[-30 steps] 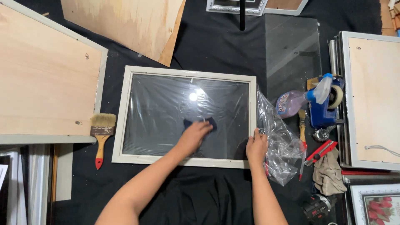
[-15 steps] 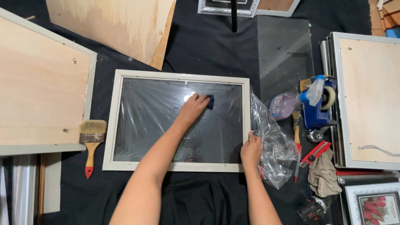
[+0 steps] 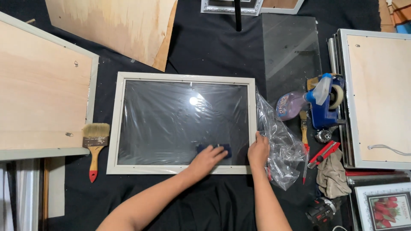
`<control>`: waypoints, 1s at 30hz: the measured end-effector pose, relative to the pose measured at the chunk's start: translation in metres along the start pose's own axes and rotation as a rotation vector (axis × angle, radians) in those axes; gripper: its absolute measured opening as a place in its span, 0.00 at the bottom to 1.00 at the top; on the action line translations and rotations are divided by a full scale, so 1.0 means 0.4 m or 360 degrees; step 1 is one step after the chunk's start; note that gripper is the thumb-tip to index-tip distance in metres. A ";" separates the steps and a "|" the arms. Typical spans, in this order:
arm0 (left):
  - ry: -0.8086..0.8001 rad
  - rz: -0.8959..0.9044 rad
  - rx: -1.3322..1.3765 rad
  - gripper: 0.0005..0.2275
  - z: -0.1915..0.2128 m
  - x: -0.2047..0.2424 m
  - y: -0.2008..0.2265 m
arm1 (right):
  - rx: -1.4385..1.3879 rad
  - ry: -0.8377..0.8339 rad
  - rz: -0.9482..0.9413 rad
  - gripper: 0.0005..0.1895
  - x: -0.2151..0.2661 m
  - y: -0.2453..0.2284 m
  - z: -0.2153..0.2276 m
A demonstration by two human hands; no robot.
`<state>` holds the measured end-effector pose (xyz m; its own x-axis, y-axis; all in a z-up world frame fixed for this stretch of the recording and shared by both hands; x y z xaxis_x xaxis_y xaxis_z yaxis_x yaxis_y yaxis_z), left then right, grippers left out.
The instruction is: The person wipes a rectangular surface covered with a transparent plastic sheet using a dark cloth. They repeatedly rub the surface with the cloth, moving across different areas of the sheet.
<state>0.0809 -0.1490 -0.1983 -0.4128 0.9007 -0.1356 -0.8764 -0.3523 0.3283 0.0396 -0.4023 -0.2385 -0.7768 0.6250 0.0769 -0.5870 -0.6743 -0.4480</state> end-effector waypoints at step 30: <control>0.0111 0.0077 0.0032 0.15 -0.049 -0.106 0.021 | -0.0047 -0.0089 -0.0161 0.21 0.005 -0.057 0.041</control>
<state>0.0861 -0.1951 -0.2079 -0.4716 0.8625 -0.1837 -0.8501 -0.3893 0.3547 0.0478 -0.3921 -0.2133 -0.7260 0.6658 0.1722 -0.6566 -0.5965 -0.4617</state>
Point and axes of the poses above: each hand's wrist, its own x-axis away from the middle knuckle, its own z-axis out of the back of the hand, y = z × x, the point moved 2 cm from there along -x, towards the middle knuckle, and after that the axes turned 6 degrees about -y, right-handed, at the moved point
